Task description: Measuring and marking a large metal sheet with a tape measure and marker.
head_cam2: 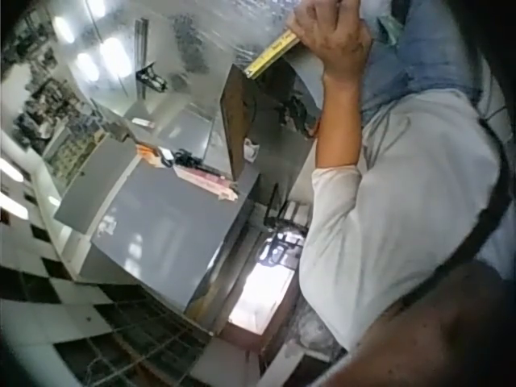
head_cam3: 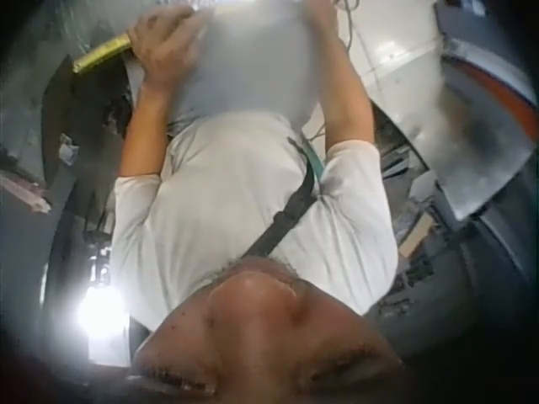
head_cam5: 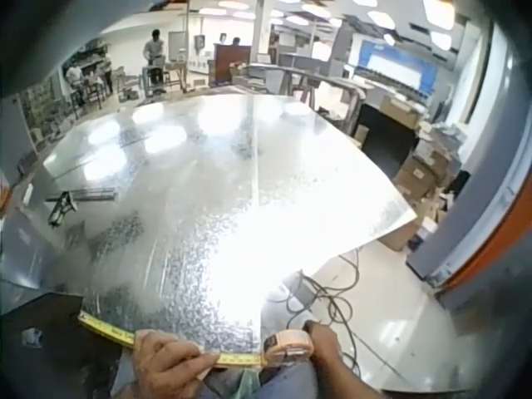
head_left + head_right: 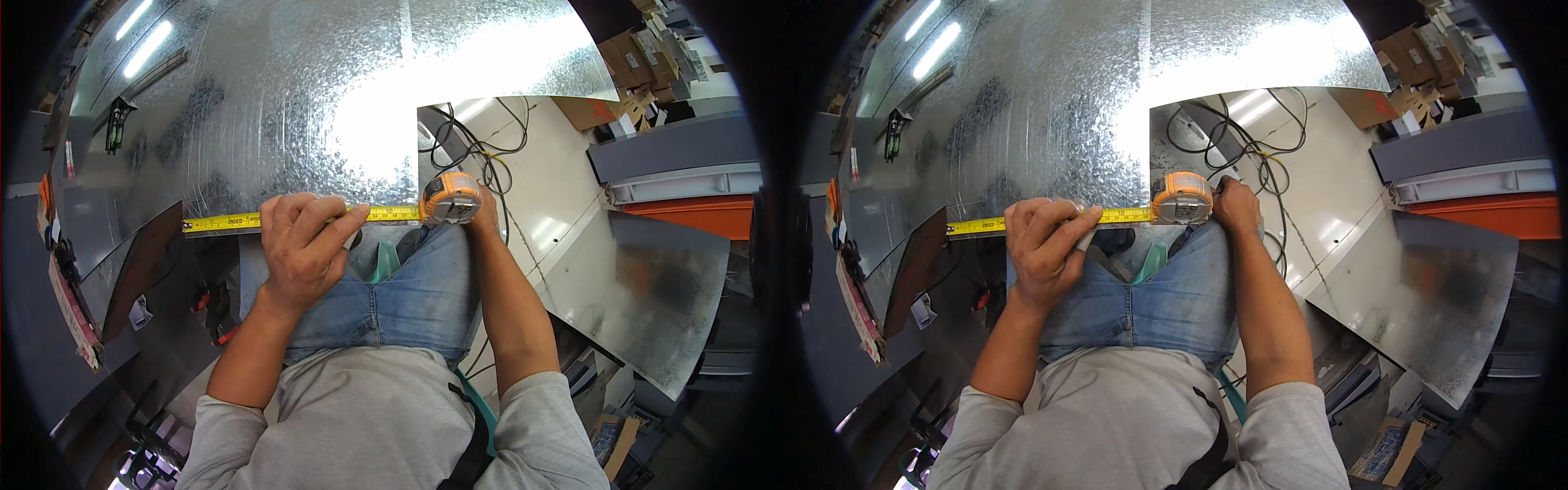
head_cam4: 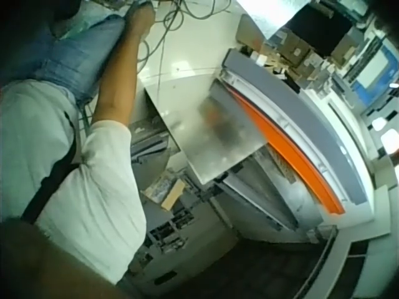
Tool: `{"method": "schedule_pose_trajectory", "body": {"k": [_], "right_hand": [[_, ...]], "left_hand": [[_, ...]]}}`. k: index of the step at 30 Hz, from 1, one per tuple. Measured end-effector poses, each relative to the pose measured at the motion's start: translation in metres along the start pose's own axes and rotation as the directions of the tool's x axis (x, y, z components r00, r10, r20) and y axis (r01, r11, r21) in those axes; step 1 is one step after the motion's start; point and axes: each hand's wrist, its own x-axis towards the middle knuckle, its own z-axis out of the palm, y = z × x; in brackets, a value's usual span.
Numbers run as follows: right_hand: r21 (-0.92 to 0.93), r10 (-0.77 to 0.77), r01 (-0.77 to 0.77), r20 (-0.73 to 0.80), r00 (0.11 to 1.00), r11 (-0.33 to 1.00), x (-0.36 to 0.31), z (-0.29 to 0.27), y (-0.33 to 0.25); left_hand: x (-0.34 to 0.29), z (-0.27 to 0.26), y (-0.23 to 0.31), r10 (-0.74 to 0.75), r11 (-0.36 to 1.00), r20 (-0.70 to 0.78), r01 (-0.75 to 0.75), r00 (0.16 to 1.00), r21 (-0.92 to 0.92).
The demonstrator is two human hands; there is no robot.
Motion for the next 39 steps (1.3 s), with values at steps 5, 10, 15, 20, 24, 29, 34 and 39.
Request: {"method": "schedule_pose_trajectory", "body": {"k": [5,10,15,20,24,29,34,39], "right_hand": [[-0.004,-0.004,0.004,-0.012,1.0,1.0,-0.002,0.0,-0.001],[0.024,0.024,-0.024,0.006,1.0,0.999,-0.006,-0.008,-0.012],[0.015,0.025,-0.025,-0.019,1.0,1.0,-0.002,-0.005,-0.005],[0.019,0.05,-0.05,0.003,0.999,0.999,-0.003,-0.007,-0.011],[0.027,0.032,-0.032,-0.002,0.999,0.999,-0.004,-0.005,-0.008],[-0.013,0.022,-0.022,0.016,1.0,1.0,-0.002,-0.003,-0.003],[-0.007,0.051,-0.051,0.029,0.998,0.999,-0.003,-0.005,-0.008],[-0.004,0.06,-0.06,0.03,0.998,0.998,-0.002,-0.005,-0.006]], "left_hand": [[0.0,-0.001,0.001,-0.004,1.0,0.001,0.004,1.0,-0.004],[0.0,-0.001,0.0,-0.006,1.0,0.003,0.006,1.0,-0.001],[0.002,0.001,0.0,-0.001,1.0,0.002,0.001,1.0,-0.012],[0.001,-0.001,0.0,-0.006,1.0,0.005,0.006,1.0,-0.006],[0.001,-0.001,0.0,-0.004,1.0,0.002,0.004,1.0,-0.006],[0.0,0.0,0.001,-0.005,1.0,-0.001,0.005,1.0,-0.004],[-0.001,0.001,0.0,0.0,1.0,-0.004,0.0,1.0,0.002],[0.0,0.001,0.0,-0.001,1.0,-0.003,0.001,1.0,0.002]]}}
